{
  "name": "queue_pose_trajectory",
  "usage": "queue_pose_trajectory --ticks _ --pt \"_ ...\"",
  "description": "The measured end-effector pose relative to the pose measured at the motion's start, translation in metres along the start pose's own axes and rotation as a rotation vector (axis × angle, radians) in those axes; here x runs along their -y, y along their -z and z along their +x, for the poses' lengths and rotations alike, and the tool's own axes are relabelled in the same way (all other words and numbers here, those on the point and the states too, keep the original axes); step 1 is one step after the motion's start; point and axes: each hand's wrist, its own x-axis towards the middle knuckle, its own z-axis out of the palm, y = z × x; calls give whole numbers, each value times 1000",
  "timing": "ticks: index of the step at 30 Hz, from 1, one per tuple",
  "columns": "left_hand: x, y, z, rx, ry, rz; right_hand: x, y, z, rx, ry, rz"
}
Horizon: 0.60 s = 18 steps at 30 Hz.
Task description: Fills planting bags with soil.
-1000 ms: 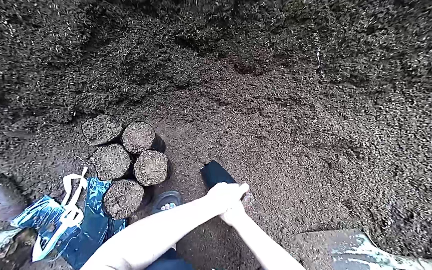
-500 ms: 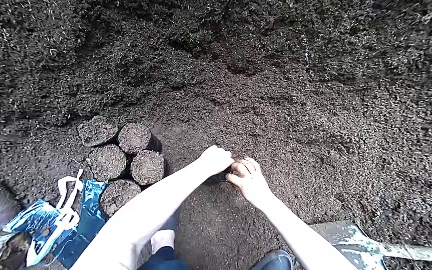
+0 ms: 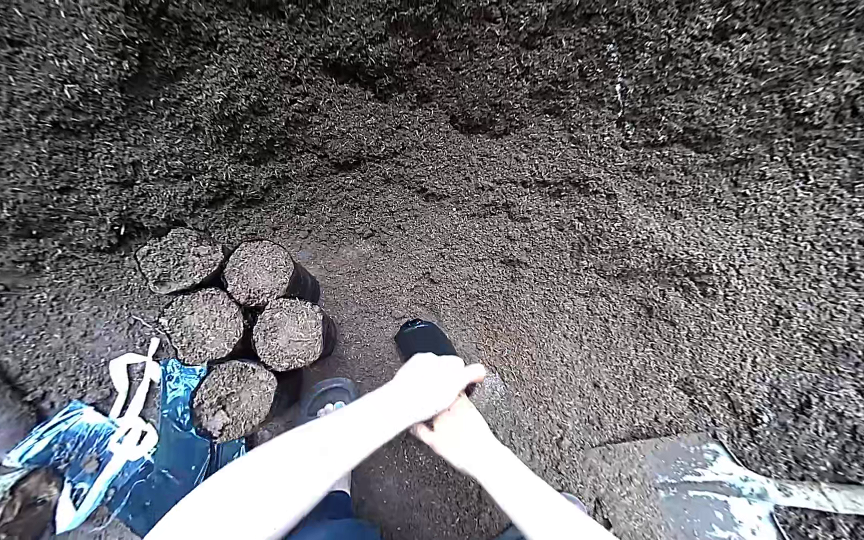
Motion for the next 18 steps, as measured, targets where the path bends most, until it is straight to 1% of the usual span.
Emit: queue_pose_trajectory --ticks 2,3,6,7,9,12,15,16,18 --pt "-4 -8 -1 34 -34 -2 -4 -20 0 -94 42 -52" --pt "-3 -12 1 46 -60 -3 -4 -21 1 -54 10 -51" --pt "0 -18 7 78 -85 -33 6 -1 12 233 -148 -33" --pt "0 -18 10 68 -76 -48 7 4 19 284 -175 -30" --pt "1 -14 15 33 -38 -69 1 4 32 282 -190 -33" --pt "3 3 20 -97 20 -107 -16 9 39 149 -68 -96" --pt "12 43 21 -278 111 -146 -22 49 43 -33 148 -160" --pt "20 53 21 -345 123 -140 -26 63 39 -130 232 -167" --pt "35 60 19 -452 128 -72 -47 75 28 -384 353 -59"
